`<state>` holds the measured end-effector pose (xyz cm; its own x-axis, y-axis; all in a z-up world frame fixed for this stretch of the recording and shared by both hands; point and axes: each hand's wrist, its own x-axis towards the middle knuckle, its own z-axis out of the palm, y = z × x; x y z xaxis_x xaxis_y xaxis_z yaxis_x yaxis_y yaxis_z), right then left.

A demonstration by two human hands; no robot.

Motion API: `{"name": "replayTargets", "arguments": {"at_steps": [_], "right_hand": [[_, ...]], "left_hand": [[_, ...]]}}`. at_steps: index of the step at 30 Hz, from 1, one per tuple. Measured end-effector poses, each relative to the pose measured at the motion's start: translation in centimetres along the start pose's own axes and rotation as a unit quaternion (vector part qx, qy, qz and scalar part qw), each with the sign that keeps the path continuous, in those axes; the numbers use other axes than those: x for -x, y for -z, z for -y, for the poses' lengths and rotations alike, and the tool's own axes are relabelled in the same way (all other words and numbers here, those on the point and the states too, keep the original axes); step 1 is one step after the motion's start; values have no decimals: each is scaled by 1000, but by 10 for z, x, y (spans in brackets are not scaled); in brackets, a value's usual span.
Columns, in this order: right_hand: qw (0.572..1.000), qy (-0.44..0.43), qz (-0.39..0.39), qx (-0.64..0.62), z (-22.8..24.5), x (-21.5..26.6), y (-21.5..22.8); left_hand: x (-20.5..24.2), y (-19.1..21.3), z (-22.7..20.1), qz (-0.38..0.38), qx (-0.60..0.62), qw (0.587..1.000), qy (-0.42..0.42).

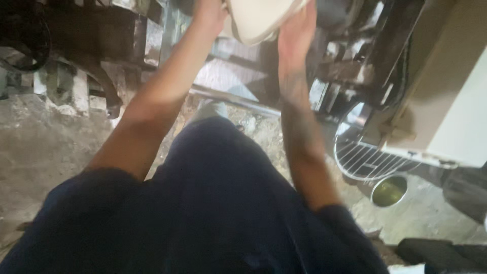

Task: The person feeds a large mass of white dough through a roller machine repeatedly, folding and refeeding it to flatten and smooth the material. The person then moves to a table, cuts the flattened dough into smaller pieces with a knife, and places them on a scale.

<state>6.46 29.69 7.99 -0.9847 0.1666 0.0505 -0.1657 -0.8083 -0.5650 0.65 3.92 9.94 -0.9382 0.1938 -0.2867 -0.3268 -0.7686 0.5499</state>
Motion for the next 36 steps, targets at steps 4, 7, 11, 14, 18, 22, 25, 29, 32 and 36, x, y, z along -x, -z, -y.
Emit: {"name": "replayTargets", "arguments": {"at_steps": [4,7,11,14,18,22,25,29,32,36], "right_hand": [[992,-2,-96,79,12,81,2],[891,-148,-106,417,6,127,13],[847,-236,-125,459,-9,104,36],[873,-154,-2,464,-26,32,50],[951,-130,-14,281,-20,22,37],[930,-148,-97,321,-20,88,10],[861,-222,-94,447,-27,73,1],[846,-308,-124,418,-21,8,-17],[927,-243,-164,235,-12,1,-52],[991,-43,-123,29,-12,-1,-83]], "left_hand": [[34,42,-13,-33,-216,975,-44],[69,78,-21,-81,-519,843,114],[42,85,-7,38,-580,808,95],[-19,61,26,102,-487,867,34],[-35,62,-1,91,-465,863,175],[21,63,-30,-34,-518,834,186],[17,43,-19,23,-532,829,171],[-32,34,2,119,-553,809,156],[-38,29,14,182,-285,933,127],[-29,-7,24,114,66,982,137]]}}
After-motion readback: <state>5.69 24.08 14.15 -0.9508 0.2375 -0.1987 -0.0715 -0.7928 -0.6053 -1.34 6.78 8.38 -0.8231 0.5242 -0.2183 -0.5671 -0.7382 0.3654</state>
